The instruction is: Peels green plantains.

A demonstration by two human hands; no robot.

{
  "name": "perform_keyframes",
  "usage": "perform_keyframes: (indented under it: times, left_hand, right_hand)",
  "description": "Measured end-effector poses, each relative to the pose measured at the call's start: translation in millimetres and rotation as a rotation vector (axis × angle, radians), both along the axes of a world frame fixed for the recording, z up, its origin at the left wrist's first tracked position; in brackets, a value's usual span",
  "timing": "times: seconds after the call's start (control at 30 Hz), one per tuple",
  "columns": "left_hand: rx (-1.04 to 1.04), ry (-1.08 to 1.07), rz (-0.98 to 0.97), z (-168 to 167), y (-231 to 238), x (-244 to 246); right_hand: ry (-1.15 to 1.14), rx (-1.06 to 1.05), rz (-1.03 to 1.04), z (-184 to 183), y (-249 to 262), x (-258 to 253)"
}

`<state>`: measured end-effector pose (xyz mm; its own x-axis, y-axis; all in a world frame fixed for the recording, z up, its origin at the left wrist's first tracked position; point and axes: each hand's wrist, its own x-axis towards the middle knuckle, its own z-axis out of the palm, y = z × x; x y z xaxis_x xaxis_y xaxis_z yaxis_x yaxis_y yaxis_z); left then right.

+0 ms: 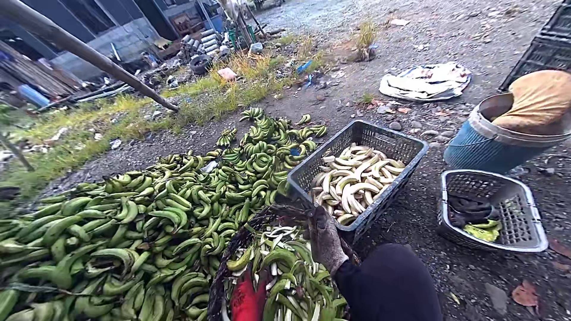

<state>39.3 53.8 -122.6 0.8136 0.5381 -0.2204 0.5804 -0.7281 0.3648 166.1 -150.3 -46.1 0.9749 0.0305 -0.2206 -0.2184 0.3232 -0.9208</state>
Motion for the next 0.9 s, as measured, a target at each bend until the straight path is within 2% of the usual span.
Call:
perform_keyframes:
  times: [0.07,0.17,0.27,0.37,0.5,0.57,0.6,0.67,0.77,0.83,0.9]
  left_hand:
    - [-0.101,0.160,-0.018,1,3,-34]
    - [-0.172,0.444,-0.082,-16,0,-65]
    - [-0.122,0.479,-0.040,-22,-15,-64]
    - [-0.154,0.314,0.022,-5,-21,-63]
    - [-0.131,-0.141,0.003,19,-27,-55]
    - [-0.187,-0.392,-0.038,16,-34,-37]
    - [-0.235,-0.450,-0.068,13,-38,-24]
    - [-0.216,-0.375,-0.193,10,-45,2]
    - [-0.056,-0.050,-0.335,-3,-46,27]
    - [-0.219,-0.089,-0.299,-14,-41,32]
    - [-0.556,-0.290,-0.117,-9,-38,33]
  right_hand:
    - [0.048,0.040,0.041,5,2,-2]
    - [0.096,0.054,0.115,10,12,-9]
    - [0.061,-0.043,0.200,0,19,-12]
    - [0.033,-0.123,0.247,-8,19,-13]
    - [0.047,-0.125,0.209,-8,13,-10]
    - [0.060,-0.120,0.195,-6,12,-9]
    - [0.059,-0.120,0.187,-5,12,-8]
    - [0.039,-0.120,0.161,-9,12,-3]
    - [0.079,-0.130,0.086,-13,6,5]
    - [0.138,-0.095,0.050,-14,-2,10]
    - [0.181,-0.057,0.038,-8,-10,9]
